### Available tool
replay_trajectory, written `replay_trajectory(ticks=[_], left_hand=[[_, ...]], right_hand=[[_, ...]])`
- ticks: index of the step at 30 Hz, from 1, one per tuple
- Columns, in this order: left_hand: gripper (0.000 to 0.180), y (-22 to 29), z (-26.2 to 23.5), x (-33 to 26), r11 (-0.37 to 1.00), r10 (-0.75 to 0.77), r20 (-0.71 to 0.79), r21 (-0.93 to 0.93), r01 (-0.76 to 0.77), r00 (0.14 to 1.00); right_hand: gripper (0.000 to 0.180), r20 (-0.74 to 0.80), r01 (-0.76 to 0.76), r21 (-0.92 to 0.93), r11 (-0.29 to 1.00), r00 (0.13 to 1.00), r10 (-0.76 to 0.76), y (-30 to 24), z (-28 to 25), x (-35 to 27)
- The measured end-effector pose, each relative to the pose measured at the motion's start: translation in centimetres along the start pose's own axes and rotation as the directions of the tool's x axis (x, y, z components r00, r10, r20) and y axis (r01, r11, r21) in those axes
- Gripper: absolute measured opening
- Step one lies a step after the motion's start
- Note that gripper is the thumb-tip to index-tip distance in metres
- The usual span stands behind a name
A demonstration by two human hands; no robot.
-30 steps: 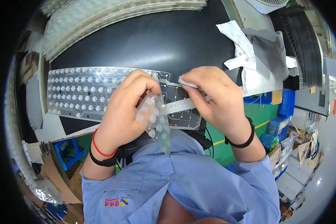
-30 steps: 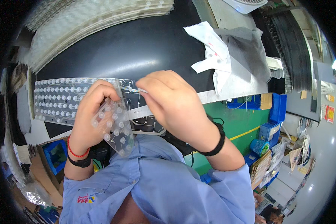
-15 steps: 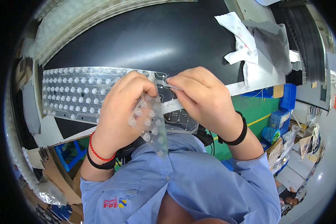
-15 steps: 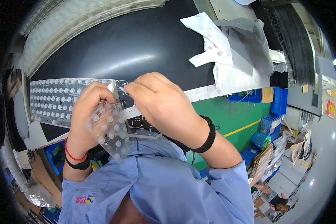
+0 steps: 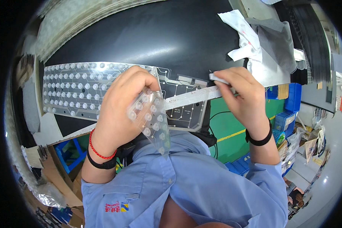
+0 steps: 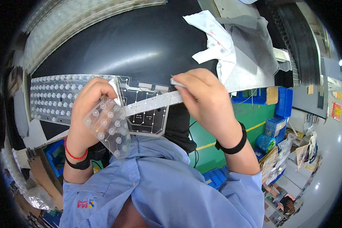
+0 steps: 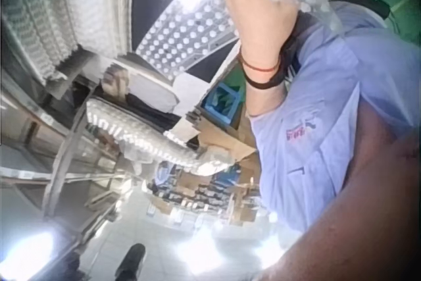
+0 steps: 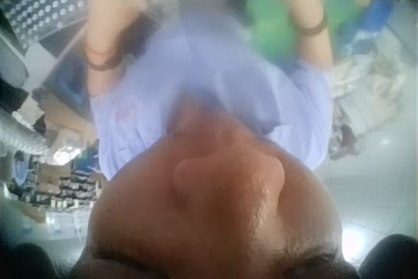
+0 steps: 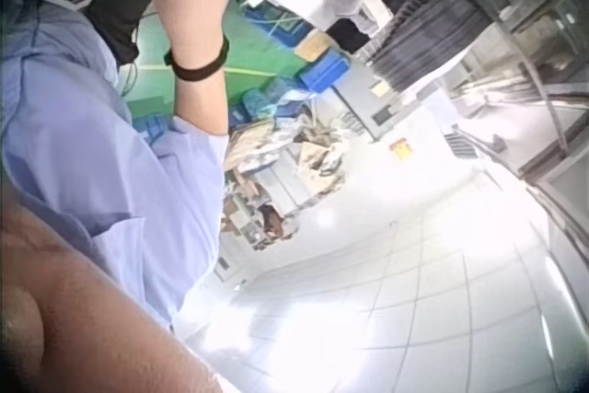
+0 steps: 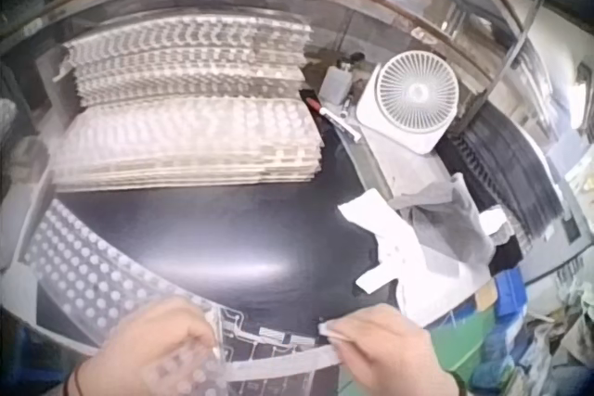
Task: Cleaning and inspecting individual layers of keyboard membrane sheets using a wiping cloth.
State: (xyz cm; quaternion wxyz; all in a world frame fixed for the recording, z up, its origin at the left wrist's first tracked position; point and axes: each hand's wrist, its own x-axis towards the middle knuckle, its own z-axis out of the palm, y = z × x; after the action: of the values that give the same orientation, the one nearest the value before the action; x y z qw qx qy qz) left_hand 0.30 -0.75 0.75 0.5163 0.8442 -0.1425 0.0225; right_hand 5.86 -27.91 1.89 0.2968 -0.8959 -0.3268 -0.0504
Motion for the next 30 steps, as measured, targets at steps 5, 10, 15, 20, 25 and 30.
replay_trajectory(ticks=[5, 10, 15, 20, 25, 30], left_hand=[[0.027, -0.1, 0.2, 0.3, 0.999, 0.014, 0.002, 0.036, -0.014, 1.0], [0.028, 0.1, 0.0, 0.0, 1.0, 0.007, -0.004, 0.018, -0.007, 1.0], [0.027, 0.1, 0.0, 0.3, 0.999, 0.018, 0.019, 0.049, -0.019, 1.0], [0.027, 0.1, 0.3, -0.1, 0.999, -0.018, -0.02, 0.041, 0.019, 1.0], [0.026, 0.0, 0.5, 0.2, 1.0, 0.0, -0.016, 0.016, 0.0, 1.0], [0.022, 0.0, 0.0, 0.0, 0.999, 0.006, 0.009, 0.048, -0.006, 1.0]], right_hand=[[0.021, -0.036, 0.189, 0.203, 0.961, 0.982, -0.186, -2.7, 3.1, 2.8], [0.023, 0.034, 0.031, 0.007, 1.0, 0.999, -0.031, 0.4, -0.5, -0.6], [0.022, -0.02, 0.188, 0.164, 0.968, 0.982, -0.188, -1.6, 1.8, 1.7], [0.019, 0.029, -0.064, 0.11, 0.992, 0.998, 0.061, 0.1, -0.1, -1.0], [0.02, -0.04, 0.101, 0.166, 0.981, 0.995, -0.096, -1.0, 0.7, 0.6], [0.023, 0.012, 0.007, 0.074, 0.997, 1.0, -0.008, 0.4, -0.6, -1.8]])
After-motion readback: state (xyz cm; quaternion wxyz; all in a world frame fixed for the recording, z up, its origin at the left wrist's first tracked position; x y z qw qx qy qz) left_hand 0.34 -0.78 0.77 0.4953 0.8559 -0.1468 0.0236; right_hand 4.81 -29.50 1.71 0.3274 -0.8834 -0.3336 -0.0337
